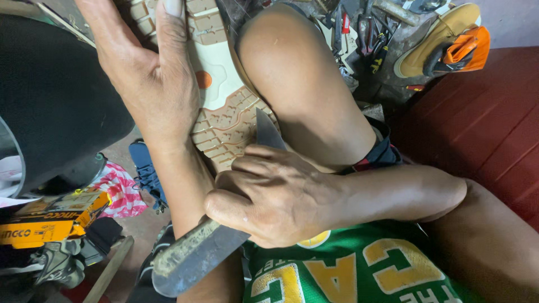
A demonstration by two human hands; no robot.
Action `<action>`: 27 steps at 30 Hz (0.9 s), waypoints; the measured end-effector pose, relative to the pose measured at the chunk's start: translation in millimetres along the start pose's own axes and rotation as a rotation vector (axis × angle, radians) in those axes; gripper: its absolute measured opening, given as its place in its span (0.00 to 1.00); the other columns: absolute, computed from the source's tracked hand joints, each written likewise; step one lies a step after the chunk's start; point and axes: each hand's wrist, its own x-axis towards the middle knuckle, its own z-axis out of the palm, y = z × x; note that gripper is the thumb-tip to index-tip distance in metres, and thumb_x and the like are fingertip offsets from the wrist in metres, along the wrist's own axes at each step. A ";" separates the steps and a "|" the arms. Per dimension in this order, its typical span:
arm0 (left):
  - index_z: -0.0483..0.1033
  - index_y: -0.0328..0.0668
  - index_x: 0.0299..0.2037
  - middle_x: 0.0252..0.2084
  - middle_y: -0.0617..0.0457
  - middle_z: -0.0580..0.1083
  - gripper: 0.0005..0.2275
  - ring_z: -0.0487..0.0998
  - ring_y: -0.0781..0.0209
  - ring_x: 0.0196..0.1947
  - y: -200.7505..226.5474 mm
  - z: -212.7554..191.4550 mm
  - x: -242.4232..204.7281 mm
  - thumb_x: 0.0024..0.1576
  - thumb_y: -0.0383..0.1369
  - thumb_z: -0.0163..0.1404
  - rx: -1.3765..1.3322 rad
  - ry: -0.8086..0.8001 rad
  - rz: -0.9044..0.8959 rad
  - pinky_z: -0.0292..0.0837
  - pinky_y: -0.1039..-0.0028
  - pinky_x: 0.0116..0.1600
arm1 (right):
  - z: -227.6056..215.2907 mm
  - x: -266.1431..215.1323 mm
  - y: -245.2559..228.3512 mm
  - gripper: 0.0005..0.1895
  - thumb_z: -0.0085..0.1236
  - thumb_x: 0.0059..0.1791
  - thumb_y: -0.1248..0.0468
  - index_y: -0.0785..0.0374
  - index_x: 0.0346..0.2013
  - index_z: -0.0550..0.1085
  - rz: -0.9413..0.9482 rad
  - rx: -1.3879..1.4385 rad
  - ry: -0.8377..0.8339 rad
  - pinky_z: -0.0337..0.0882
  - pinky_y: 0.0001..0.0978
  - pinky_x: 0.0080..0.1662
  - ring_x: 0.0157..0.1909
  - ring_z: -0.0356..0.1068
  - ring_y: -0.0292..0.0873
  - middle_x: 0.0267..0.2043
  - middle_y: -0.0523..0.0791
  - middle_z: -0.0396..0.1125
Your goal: The person uses a knife to scrape and clean the sole of a brown shoe. They then insert a shoe tree into the shoe and continue scraping the sole.
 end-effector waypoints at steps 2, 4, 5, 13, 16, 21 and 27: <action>0.57 0.35 0.73 0.72 0.43 0.66 0.22 0.68 0.57 0.70 1.3 -0.2 1.6 0.75 0.31 0.55 0.067 -0.003 0.019 0.58 0.75 0.75 | -0.4 2.2 4.9 0.14 0.61 0.45 0.66 0.63 0.41 0.67 0.005 -0.011 0.006 0.67 0.44 0.50 0.41 0.67 0.48 0.37 0.47 0.64; 0.53 0.32 0.74 0.76 0.40 0.60 0.25 0.59 0.56 0.74 1.4 -0.2 4.5 0.73 0.30 0.54 0.148 0.002 0.053 0.51 0.75 0.78 | 0.1 4.6 10.9 0.15 0.61 0.45 0.66 0.63 0.43 0.67 0.011 -0.003 0.044 0.67 0.43 0.50 0.42 0.67 0.49 0.38 0.47 0.64; 0.52 0.32 0.75 0.77 0.40 0.58 0.26 0.57 0.56 0.76 1.1 -0.9 5.3 0.73 0.30 0.54 0.156 0.010 0.044 0.48 0.75 0.79 | 1.1 5.8 13.6 0.16 0.61 0.45 0.66 0.62 0.43 0.67 0.015 0.014 0.079 0.67 0.42 0.50 0.42 0.68 0.49 0.39 0.47 0.64; 0.51 0.31 0.76 0.79 0.40 0.57 0.27 0.56 0.56 0.78 -2.6 -3.8 5.0 0.78 0.32 0.57 0.122 0.033 -0.013 0.48 0.74 0.80 | 1.1 12.7 9.8 0.17 0.63 0.43 0.65 0.63 0.43 0.67 -0.063 -0.008 0.024 0.69 0.45 0.53 0.45 0.70 0.51 0.41 0.49 0.67; 0.52 0.32 0.76 0.78 0.40 0.58 0.26 0.57 0.54 0.77 -7.0 -5.3 3.0 0.74 0.31 0.53 0.174 0.034 0.042 0.50 0.74 0.79 | -6.9 3.8 6.0 0.17 0.61 0.42 0.63 0.64 0.43 0.69 -0.036 0.082 0.058 0.70 0.44 0.52 0.46 0.71 0.51 0.41 0.50 0.68; 0.57 0.35 0.71 0.70 0.42 0.68 0.20 0.70 0.54 0.68 -3.0 -3.1 0.0 0.77 0.30 0.54 -0.072 0.064 0.063 0.58 0.75 0.74 | -38.4 -14.5 16.3 0.10 0.46 0.55 0.62 0.64 0.32 0.67 0.312 0.498 0.447 0.71 0.39 0.39 0.32 0.65 0.42 0.32 0.45 0.65; 0.63 0.34 0.65 0.61 0.42 0.72 0.14 0.74 0.52 0.62 0.2 -3.6 5.1 0.76 0.30 0.54 -0.073 0.063 0.142 0.65 0.72 0.72 | -35.9 -27.7 33.3 0.15 0.46 0.59 0.57 0.60 0.32 0.61 0.032 0.811 0.680 0.70 0.35 0.33 0.23 0.53 0.34 0.24 0.40 0.54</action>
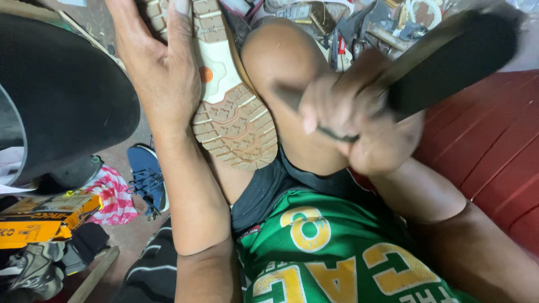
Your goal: The person uses a knife to scrape and clean the sole of a brown shoe. They then insert a shoe tree into the shoe and continue scraping the sole.
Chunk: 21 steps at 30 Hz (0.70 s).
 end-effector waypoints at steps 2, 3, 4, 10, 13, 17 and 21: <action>0.64 0.34 0.64 0.60 0.42 0.72 0.14 0.75 0.52 0.61 0.1 2.0 -0.4 0.76 0.30 0.54 0.002 0.015 0.007 0.65 0.72 0.71 | 0.0 -8.5 4.4 0.16 0.47 0.60 0.55 0.61 0.33 0.62 0.052 0.029 -0.040 0.67 0.34 0.35 0.23 0.52 0.34 0.24 0.41 0.52; 0.64 0.33 0.63 0.59 0.42 0.73 0.13 0.75 0.52 0.60 -0.3 2.5 -1.9 0.76 0.30 0.54 0.000 0.017 0.002 0.66 0.71 0.70 | 1.1 -15.2 4.6 0.17 0.48 0.61 0.54 0.62 0.35 0.63 0.119 0.053 -0.043 0.65 0.32 0.37 0.24 0.52 0.34 0.24 0.40 0.52; 0.65 0.33 0.61 0.57 0.43 0.73 0.13 0.75 0.52 0.58 -1.9 3.2 -1.9 0.76 0.31 0.54 -0.009 0.014 -0.008 0.67 0.71 0.68 | 0.8 -19.6 6.2 0.18 0.48 0.62 0.53 0.62 0.36 0.64 0.156 0.065 -0.045 0.65 0.32 0.38 0.25 0.52 0.34 0.24 0.39 0.52; 0.65 0.34 0.59 0.53 0.42 0.73 0.11 0.76 0.50 0.55 -4.5 4.3 -2.6 0.76 0.31 0.54 -0.015 0.022 0.001 0.69 0.70 0.65 | -3.2 -27.8 10.3 0.17 0.49 0.63 0.51 0.62 0.41 0.64 0.206 0.045 -0.051 0.67 0.32 0.40 0.25 0.52 0.32 0.24 0.39 0.53; 0.65 0.35 0.59 0.53 0.43 0.73 0.11 0.76 0.52 0.55 -0.9 3.7 -4.6 0.77 0.31 0.54 -0.026 0.017 -0.004 0.70 0.71 0.65 | -11.0 -35.2 13.0 0.18 0.48 0.63 0.51 0.62 0.38 0.64 0.221 0.018 -0.068 0.66 0.32 0.39 0.24 0.51 0.31 0.24 0.38 0.53; 0.66 0.35 0.59 0.53 0.43 0.72 0.11 0.76 0.52 0.55 2.8 3.5 -3.6 0.76 0.31 0.55 0.006 0.018 0.013 0.69 0.71 0.65 | -17.4 -38.2 16.6 0.18 0.46 0.61 0.51 0.58 0.32 0.62 0.225 -0.039 -0.106 0.67 0.34 0.40 0.25 0.51 0.32 0.24 0.37 0.51; 0.66 0.35 0.60 0.54 0.43 0.72 0.11 0.76 0.51 0.55 6.0 3.8 -3.7 0.74 0.30 0.54 -0.018 0.010 -0.012 0.69 0.71 0.63 | -0.2 -8.1 11.9 0.18 0.47 0.62 0.52 0.57 0.33 0.63 0.240 0.012 -0.162 0.67 0.33 0.42 0.26 0.51 0.34 0.25 0.38 0.51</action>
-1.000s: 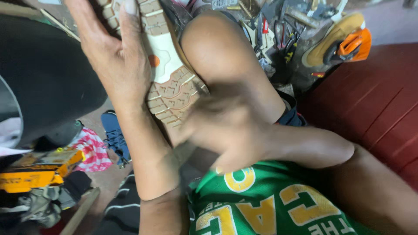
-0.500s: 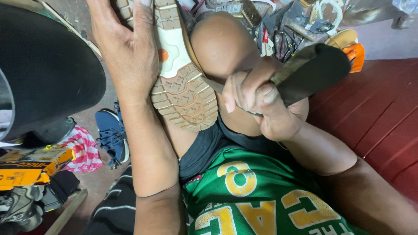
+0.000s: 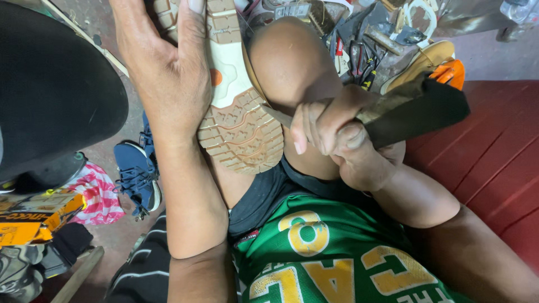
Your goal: The person uses a knife to scrape and clean the sole of a brown shoe. They then insert a shoe tree into the shoe and continue scraping the sole.
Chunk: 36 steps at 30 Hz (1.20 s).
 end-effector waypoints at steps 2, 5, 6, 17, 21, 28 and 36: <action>0.65 0.35 0.60 0.55 0.43 0.72 0.11 0.76 0.51 0.56 0.7 -0.2 0.3 0.74 0.30 0.54 0.011 0.000 0.014 0.69 0.70 0.65 | 4.0 19.3 2.5 0.16 0.48 0.61 0.53 0.59 0.35 0.66 -0.091 0.133 -0.068 0.68 0.32 0.41 0.24 0.54 0.33 0.23 0.37 0.54; 0.65 0.36 0.60 0.55 0.43 0.72 0.11 0.75 0.50 0.57 1.6 -0.8 0.4 0.74 0.29 0.53 0.015 -0.007 0.020 0.68 0.71 0.63 | 5.5 34.2 5.4 0.15 0.47 0.60 0.56 0.62 0.34 0.68 -0.246 0.152 -0.173 0.72 0.36 0.40 0.23 0.57 0.35 0.22 0.37 0.58; 0.65 0.36 0.60 0.55 0.43 0.71 0.11 0.75 0.50 0.57 1.8 -0.6 0.6 0.74 0.29 0.53 0.022 -0.007 0.022 0.67 0.71 0.63 | 6.5 29.2 -0.5 0.16 0.47 0.61 0.55 0.63 0.36 0.67 -0.226 0.006 -0.136 0.72 0.37 0.41 0.24 0.57 0.35 0.23 0.38 0.58; 0.66 0.34 0.57 0.53 0.41 0.70 0.10 0.72 0.42 0.56 2.4 0.9 -5.3 0.72 0.29 0.53 0.168 -0.020 0.050 0.67 0.65 0.63 | -11.1 -9.6 -0.5 0.17 0.46 0.63 0.53 0.61 0.36 0.67 -0.124 -0.278 -0.183 0.72 0.38 0.44 0.33 0.65 0.44 0.28 0.42 0.61; 0.66 0.34 0.56 0.52 0.40 0.70 0.10 0.71 0.41 0.56 4.3 2.3 -2.9 0.71 0.28 0.52 0.186 -0.032 0.069 0.67 0.64 0.63 | -1.4 19.8 -5.4 0.15 0.45 0.60 0.57 0.68 0.37 0.64 -0.280 -0.108 -0.278 0.69 0.43 0.40 0.28 0.60 0.42 0.29 0.46 0.60; 0.66 0.34 0.56 0.52 0.39 0.69 0.10 0.72 0.39 0.55 13.9 0.6 -6.3 0.70 0.30 0.51 0.256 -0.045 0.046 0.68 0.60 0.61 | -1.7 -6.9 -3.9 0.11 0.45 0.61 0.65 0.65 0.36 0.60 -0.026 -0.089 0.057 0.70 0.33 0.39 0.33 0.59 0.36 0.32 0.43 0.58; 0.67 0.37 0.55 0.52 0.42 0.71 0.09 0.74 0.41 0.54 16.2 2.2 -6.8 0.70 0.32 0.51 0.279 -0.034 0.020 0.71 0.61 0.57 | 2.4 -4.7 -18.3 0.16 0.45 0.66 0.62 0.67 0.37 0.65 0.139 -0.174 0.023 0.65 0.28 0.40 0.34 0.61 0.36 0.32 0.42 0.57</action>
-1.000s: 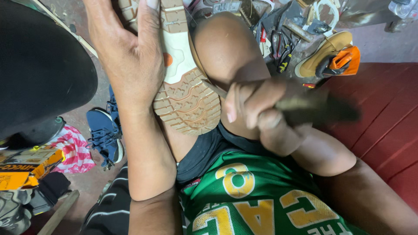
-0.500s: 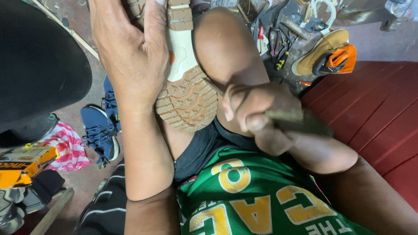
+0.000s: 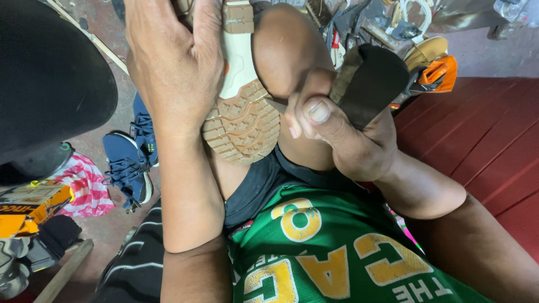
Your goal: The person uses a knife to scrape and clean the sole of a brown shoe. They then insert a shoe tree into the shoe and continue scraping the sole.
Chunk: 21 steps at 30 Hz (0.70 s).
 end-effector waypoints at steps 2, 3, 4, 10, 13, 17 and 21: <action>0.67 0.37 0.54 0.51 0.43 0.71 0.09 0.74 0.41 0.54 -1.1 0.1 1.1 0.71 0.33 0.51 -0.007 0.000 0.016 0.71 0.60 0.58 | 2.2 0.4 -1.4 0.16 0.45 0.66 0.62 0.67 0.38 0.65 0.001 0.020 0.000 0.66 0.28 0.41 0.34 0.60 0.35 0.33 0.42 0.57; 0.67 0.37 0.54 0.51 0.43 0.71 0.09 0.74 0.41 0.54 -1.5 0.3 1.6 0.71 0.33 0.51 -0.012 0.001 0.021 0.71 0.60 0.58 | 2.9 0.3 -1.2 0.16 0.46 0.66 0.62 0.67 0.38 0.65 -0.002 0.026 0.003 0.66 0.28 0.41 0.34 0.60 0.35 0.33 0.42 0.57; 0.67 0.37 0.54 0.51 0.42 0.71 0.10 0.74 0.41 0.54 -1.3 0.3 1.3 0.71 0.33 0.51 -0.017 0.003 0.018 0.71 0.60 0.58 | 2.9 0.0 -1.1 0.15 0.46 0.66 0.62 0.67 0.38 0.64 -0.001 0.026 0.002 0.66 0.28 0.41 0.35 0.61 0.35 0.33 0.42 0.57; 0.67 0.36 0.53 0.50 0.42 0.71 0.10 0.75 0.41 0.53 -3.0 0.9 1.3 0.71 0.34 0.51 -0.034 -0.007 -0.006 0.71 0.60 0.56 | 1.8 -3.3 1.2 0.16 0.46 0.66 0.61 0.67 0.38 0.64 -0.006 0.008 0.002 0.66 0.27 0.41 0.36 0.62 0.35 0.34 0.43 0.57; 0.67 0.36 0.52 0.49 0.42 0.72 0.10 0.75 0.42 0.52 -4.2 0.9 1.8 0.71 0.34 0.51 -0.049 -0.006 -0.008 0.71 0.61 0.56 | 3.2 -1.6 -0.3 0.16 0.46 0.66 0.61 0.68 0.37 0.65 -0.009 -0.011 0.010 0.65 0.26 0.40 0.36 0.63 0.35 0.33 0.43 0.58; 0.68 0.35 0.52 0.49 0.42 0.71 0.10 0.74 0.42 0.52 -7.0 1.7 2.5 0.72 0.35 0.52 -0.068 -0.008 0.014 0.70 0.61 0.57 | 6.0 -1.7 -1.7 0.16 0.46 0.66 0.61 0.67 0.38 0.64 -0.007 0.019 0.017 0.66 0.27 0.41 0.37 0.63 0.36 0.33 0.42 0.57; 0.67 0.34 0.53 0.51 0.41 0.71 0.10 0.73 0.42 0.54 -10.2 1.9 1.6 0.71 0.33 0.51 -0.067 -0.001 0.009 0.69 0.62 0.59 | 4.7 -2.6 0.4 0.15 0.47 0.66 0.62 0.68 0.38 0.64 -0.037 0.026 0.030 0.67 0.27 0.40 0.36 0.63 0.36 0.33 0.42 0.58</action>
